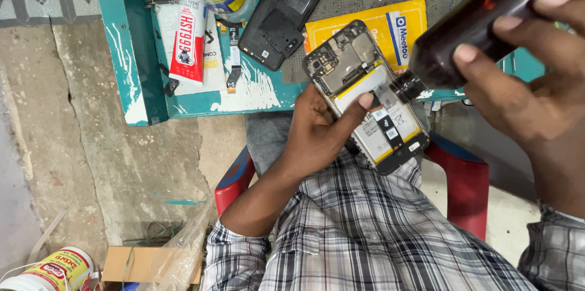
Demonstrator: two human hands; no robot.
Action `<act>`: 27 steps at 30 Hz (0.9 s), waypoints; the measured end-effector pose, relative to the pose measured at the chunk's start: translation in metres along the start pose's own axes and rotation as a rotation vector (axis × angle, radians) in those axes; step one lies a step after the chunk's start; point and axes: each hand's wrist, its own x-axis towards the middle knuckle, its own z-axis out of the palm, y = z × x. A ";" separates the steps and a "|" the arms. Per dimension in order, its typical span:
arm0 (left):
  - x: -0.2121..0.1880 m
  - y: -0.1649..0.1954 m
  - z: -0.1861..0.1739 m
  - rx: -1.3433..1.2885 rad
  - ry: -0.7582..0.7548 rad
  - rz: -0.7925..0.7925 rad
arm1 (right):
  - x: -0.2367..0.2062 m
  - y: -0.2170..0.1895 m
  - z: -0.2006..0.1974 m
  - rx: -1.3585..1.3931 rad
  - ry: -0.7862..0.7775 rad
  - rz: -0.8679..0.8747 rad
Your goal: The person cleans the internal components of a disassembled smartphone, pouring liquid onto the open body, scrubbing it with a brush, and wiping it with a cloth. They then align the back cover and press it onto the phone body while it rests on the workbench.
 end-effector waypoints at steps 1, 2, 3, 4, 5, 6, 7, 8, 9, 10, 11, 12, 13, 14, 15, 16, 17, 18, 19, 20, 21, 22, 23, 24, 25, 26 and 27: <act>0.000 0.000 -0.001 0.012 0.017 0.001 | -0.002 -0.002 -0.001 -0.027 -0.027 -0.002; 0.001 0.000 -0.002 0.009 0.019 0.013 | -0.002 -0.001 0.000 -0.062 -0.029 -0.024; 0.002 -0.001 -0.002 0.006 0.019 0.026 | -0.002 -0.002 0.000 -0.096 -0.031 -0.046; 0.003 -0.002 -0.003 0.004 0.020 0.039 | -0.002 -0.001 0.001 -0.138 -0.007 -0.089; 0.003 -0.003 -0.002 0.003 0.034 0.041 | -0.002 0.000 0.002 -0.180 0.018 -0.131; 0.004 -0.005 -0.002 0.003 0.048 0.043 | -0.002 0.002 0.004 -0.222 0.043 -0.173; 0.005 -0.006 0.000 0.003 0.061 0.046 | -0.001 0.004 0.006 -0.264 0.069 -0.215; 0.006 -0.007 0.001 0.014 0.060 0.052 | -0.001 0.005 0.007 -0.294 0.084 -0.243; 0.006 -0.008 0.002 0.025 0.059 0.058 | 0.000 0.007 0.007 -0.325 0.101 -0.271; 0.007 -0.008 0.003 0.036 0.059 0.064 | 0.000 0.008 0.008 -0.344 0.106 -0.285; 0.007 -0.008 0.004 0.037 0.060 0.058 | 0.001 0.010 0.008 -0.367 0.113 -0.304; 0.007 -0.009 0.005 0.037 0.060 0.051 | 0.002 0.010 0.007 -0.391 0.120 -0.323; 0.008 -0.009 0.006 0.037 0.061 0.043 | 0.003 0.011 0.007 -0.419 0.128 -0.346; 0.008 -0.009 0.008 0.020 0.064 0.040 | 0.003 0.011 0.005 -0.439 0.122 -0.355; 0.009 -0.009 0.009 0.004 0.065 0.036 | 0.005 0.012 0.005 -0.460 0.117 -0.365; 0.010 -0.009 0.011 -0.012 0.068 0.032 | 0.004 0.011 0.004 -0.472 0.097 -0.359; 0.010 -0.009 0.012 0.008 0.070 0.043 | 0.005 0.013 0.004 -0.471 0.100 -0.367; 0.011 -0.009 0.013 0.027 0.071 0.054 | 0.004 0.013 0.003 -0.470 0.103 -0.375; 0.011 -0.009 0.014 0.046 0.072 0.066 | 0.004 0.014 0.004 -0.457 0.130 -0.395; 0.011 -0.009 0.015 0.049 0.073 0.066 | 0.004 0.016 0.005 -0.443 0.157 -0.415; 0.012 -0.009 0.015 0.051 0.075 0.066 | 0.001 0.016 0.005 -0.452 0.142 -0.414; 0.011 -0.009 0.015 0.054 0.077 0.067 | 0.000 0.017 0.005 -0.462 0.127 -0.413; 0.012 -0.010 0.014 0.050 0.073 0.063 | 0.000 0.018 0.005 -0.472 0.112 -0.411; 0.012 -0.010 0.014 0.046 0.071 0.059 | 0.000 0.018 0.006 -0.473 0.110 -0.409; 0.012 -0.011 0.013 0.042 0.069 0.055 | 0.001 0.020 0.008 -0.474 0.109 -0.406; 0.012 -0.012 0.012 0.038 0.070 0.058 | 0.001 0.018 0.006 -0.475 0.108 -0.404; 0.013 -0.014 0.012 0.034 0.068 0.059 | 0.003 0.019 0.008 -0.466 0.121 -0.410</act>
